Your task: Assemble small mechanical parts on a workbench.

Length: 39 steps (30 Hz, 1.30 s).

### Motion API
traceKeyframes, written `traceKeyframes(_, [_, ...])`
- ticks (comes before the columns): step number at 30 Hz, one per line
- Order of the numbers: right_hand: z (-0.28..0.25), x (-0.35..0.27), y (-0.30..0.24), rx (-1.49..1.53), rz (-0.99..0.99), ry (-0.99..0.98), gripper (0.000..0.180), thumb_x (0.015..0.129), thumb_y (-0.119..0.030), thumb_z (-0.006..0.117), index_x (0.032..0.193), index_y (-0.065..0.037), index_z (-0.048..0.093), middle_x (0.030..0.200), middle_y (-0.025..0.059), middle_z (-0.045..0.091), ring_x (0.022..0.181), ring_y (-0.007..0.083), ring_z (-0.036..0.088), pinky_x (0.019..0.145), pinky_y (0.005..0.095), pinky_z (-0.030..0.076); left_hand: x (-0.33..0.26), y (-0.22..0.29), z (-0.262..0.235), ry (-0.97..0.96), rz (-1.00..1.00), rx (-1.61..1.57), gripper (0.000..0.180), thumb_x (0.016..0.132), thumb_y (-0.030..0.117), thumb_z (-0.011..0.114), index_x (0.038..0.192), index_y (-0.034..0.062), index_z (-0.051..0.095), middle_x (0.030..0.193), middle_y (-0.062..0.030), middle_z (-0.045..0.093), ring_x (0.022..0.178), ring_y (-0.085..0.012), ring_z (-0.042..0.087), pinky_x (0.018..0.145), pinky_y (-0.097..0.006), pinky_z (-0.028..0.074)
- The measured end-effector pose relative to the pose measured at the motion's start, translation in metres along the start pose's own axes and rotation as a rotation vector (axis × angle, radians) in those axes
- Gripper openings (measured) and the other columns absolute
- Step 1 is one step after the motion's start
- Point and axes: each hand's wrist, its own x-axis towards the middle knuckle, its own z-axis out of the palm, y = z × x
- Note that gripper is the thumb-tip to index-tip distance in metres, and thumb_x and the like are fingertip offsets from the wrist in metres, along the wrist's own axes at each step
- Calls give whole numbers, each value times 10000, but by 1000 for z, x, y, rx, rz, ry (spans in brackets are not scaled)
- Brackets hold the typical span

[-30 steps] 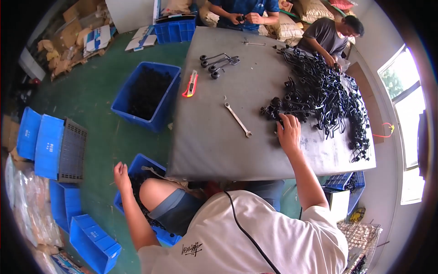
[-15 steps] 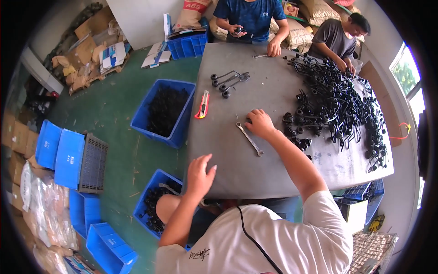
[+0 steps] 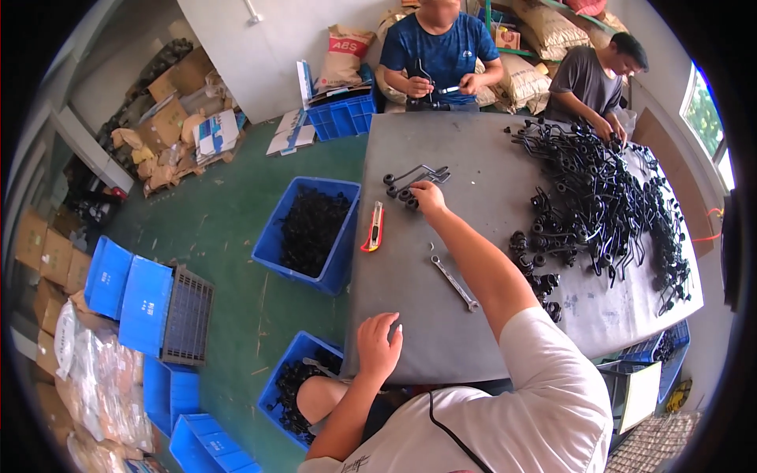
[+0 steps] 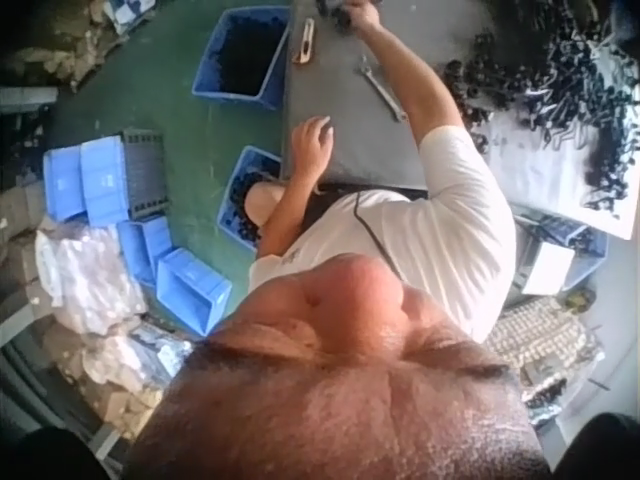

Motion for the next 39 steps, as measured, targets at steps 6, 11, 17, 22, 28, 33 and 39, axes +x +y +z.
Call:
traceKeyframes(6, [-49,-57,-35,-381,14,42,240,843,-252,617,1013,-119,722,977,124,732,953,290,692,839,406,528,2,1,-2,14,-20,-39,280,835,102,705,1109,87,651,1105,-90,662,1024,-318,609,923,-444,455])
traceKeyframes(11, [-135,-97,-57,-747,-274,62,168,815,-189,615,898,-77,708,962,141,682,947,338,652,841,412,523,1,-1,2,17,2,-68,279,838,107,706,1111,89,651,1115,-87,660,1030,-315,609,926,-444,453])
traceKeyframes(17, [-173,-187,-115,-539,-538,-191,126,806,-49,570,899,-13,646,904,109,617,847,269,612,779,356,495,2,-9,8,-14,-218,-267,400,864,152,725,1239,67,616,1175,-100,664,1047,-267,622,930,-417,475])
traceKeyframes(22, [-144,-264,-92,108,-43,-768,73,927,-1,593,989,-17,626,977,9,630,917,134,596,807,265,482,28,30,-2,45,-372,-766,544,964,268,680,1399,3,488,1228,-181,640,1103,-278,618,996,-379,473])
traceKeyframes(28, [-112,-282,-33,-721,-806,-56,246,860,-52,691,1101,-43,645,1051,123,643,987,291,643,897,402,518,10,31,18,-79,-72,-46,696,845,263,780,1416,15,469,1221,-204,629,1093,-377,617,948,-466,491])
traceKeyframes(33, [-128,-215,-18,-1059,-668,235,399,782,-229,772,1138,-103,643,1108,91,619,1148,313,539,955,446,433,3,42,29,-132,-105,-74,723,817,189,773,1436,13,444,1231,-210,621,1076,-372,622,937,-452,499])
traceKeyframes(39, [-140,-185,-34,-1221,-406,-138,427,801,-314,754,1152,-92,656,1120,93,640,1138,300,580,974,442,426,11,25,44,-80,-200,-111,659,776,22,634,1416,23,479,1241,-198,633,1114,-381,622,975,-437,501])
